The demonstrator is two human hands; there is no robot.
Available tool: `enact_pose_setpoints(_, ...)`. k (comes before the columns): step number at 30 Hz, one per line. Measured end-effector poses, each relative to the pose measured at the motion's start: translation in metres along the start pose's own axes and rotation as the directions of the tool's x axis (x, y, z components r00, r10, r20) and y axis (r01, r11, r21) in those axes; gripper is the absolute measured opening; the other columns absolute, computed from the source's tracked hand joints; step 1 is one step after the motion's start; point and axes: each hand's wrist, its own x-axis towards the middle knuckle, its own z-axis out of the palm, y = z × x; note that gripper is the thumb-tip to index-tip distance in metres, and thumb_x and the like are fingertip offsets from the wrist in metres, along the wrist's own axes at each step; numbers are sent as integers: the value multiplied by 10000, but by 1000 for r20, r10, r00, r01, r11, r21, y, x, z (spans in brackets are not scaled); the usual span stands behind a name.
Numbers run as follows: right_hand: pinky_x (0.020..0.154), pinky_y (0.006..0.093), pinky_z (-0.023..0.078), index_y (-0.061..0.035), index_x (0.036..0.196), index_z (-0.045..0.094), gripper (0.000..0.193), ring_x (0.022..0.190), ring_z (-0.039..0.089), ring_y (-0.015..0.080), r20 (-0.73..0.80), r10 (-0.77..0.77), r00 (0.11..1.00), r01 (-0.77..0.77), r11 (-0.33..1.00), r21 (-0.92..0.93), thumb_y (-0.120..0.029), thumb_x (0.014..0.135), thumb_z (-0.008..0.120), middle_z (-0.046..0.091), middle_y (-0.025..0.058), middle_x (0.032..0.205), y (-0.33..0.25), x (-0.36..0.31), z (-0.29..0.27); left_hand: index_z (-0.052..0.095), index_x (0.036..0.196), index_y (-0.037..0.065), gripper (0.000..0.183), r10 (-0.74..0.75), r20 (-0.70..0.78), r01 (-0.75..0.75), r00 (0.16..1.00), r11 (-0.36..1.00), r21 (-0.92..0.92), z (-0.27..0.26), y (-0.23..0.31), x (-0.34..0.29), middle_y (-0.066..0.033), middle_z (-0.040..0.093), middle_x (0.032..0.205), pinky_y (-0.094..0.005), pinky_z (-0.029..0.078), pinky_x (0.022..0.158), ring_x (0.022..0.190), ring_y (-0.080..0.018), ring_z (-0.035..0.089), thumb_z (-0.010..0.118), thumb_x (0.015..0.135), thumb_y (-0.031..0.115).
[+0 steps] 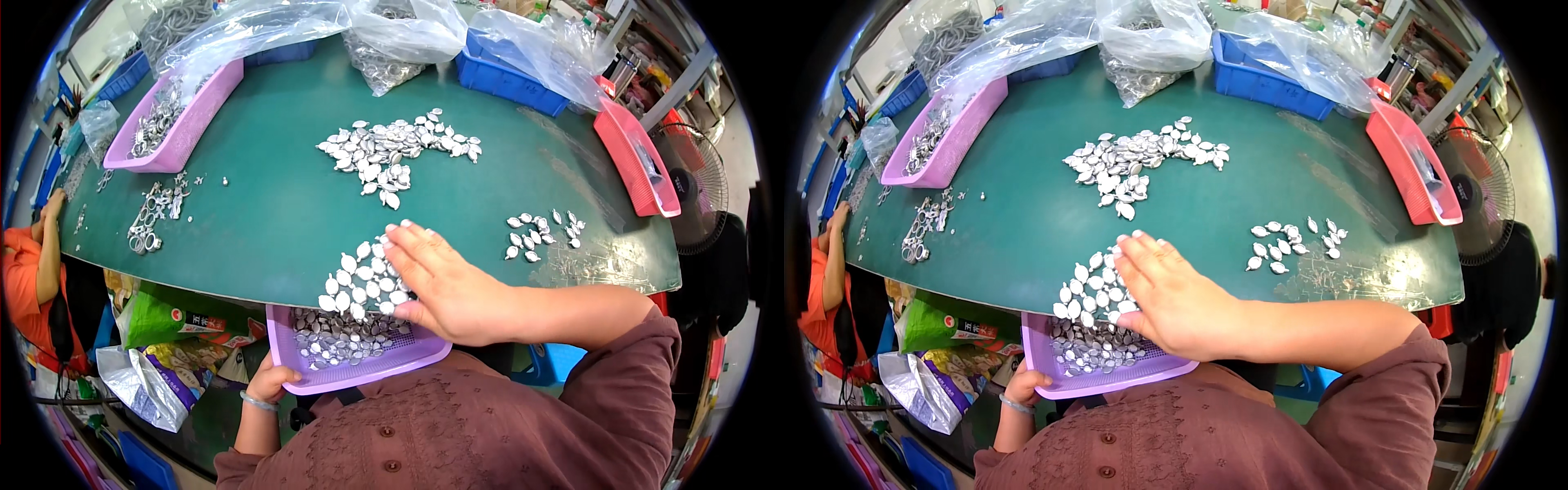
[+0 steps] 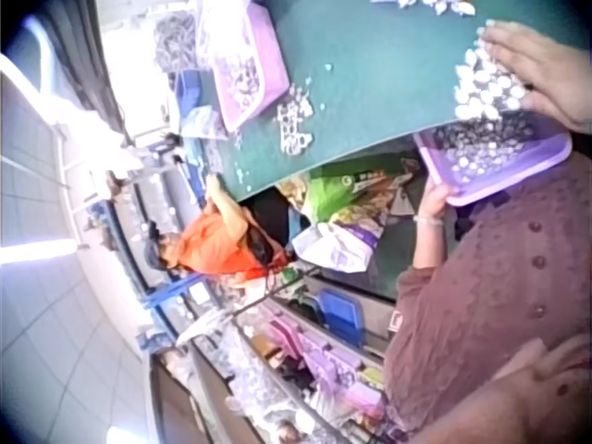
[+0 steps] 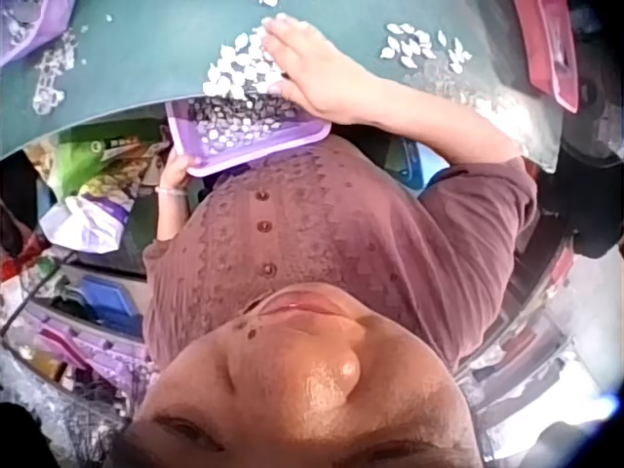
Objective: The person sorts small metal pieces by hand on a table, picking pieces from a pile, arranging some into an organized group near a purple basket, and placing others aside.
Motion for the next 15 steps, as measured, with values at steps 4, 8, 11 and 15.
enact_pose_setpoints(4,1042,429,253,62,1275,330,559,1267,265,395,38,-138,990,131,981,142,-268,866,522,288,254,1338,0,10,-5,406,1204,-30,656,18,-11,-18,1000,999,-46,1,-2,0,-116,537,1089,-340,417,867,993,-242,532,559,566,-21)
enact_pose_setpoints(8,733,379,456,-20,921,582,219,853,560,285,-208,21,978,-17,1000,20,-186,787,632,560,123,900,30,33,-26,412,1197,-29,651,-7,-20,6,1000,1000,-23,-3,-3,0,-113,544,1066,-336,420,855,979,-237,535,557,562,-23)
enact_pose_setpoints(11,709,386,446,-28,782,593,214,816,550,304,-197,233,952,-212,970,122,-234,755,644,556,124,819,43,52,-27,426,1182,-30,635,0,-34,-1,999,1000,-25,-3,-3,0,-105,551,1040,-327,428,831,952,-228,540,558,560,-23)
enact_pose_setpoints(15,703,390,447,-30,774,593,186,802,554,301,-251,159,955,-160,987,17,-213,764,626,558,124,806,48,59,-18,440,1160,-29,614,17,-35,-18,999,999,-35,3,1,-1,-93,556,1013,-311,438,806,920,-216,545,561,558,-21)
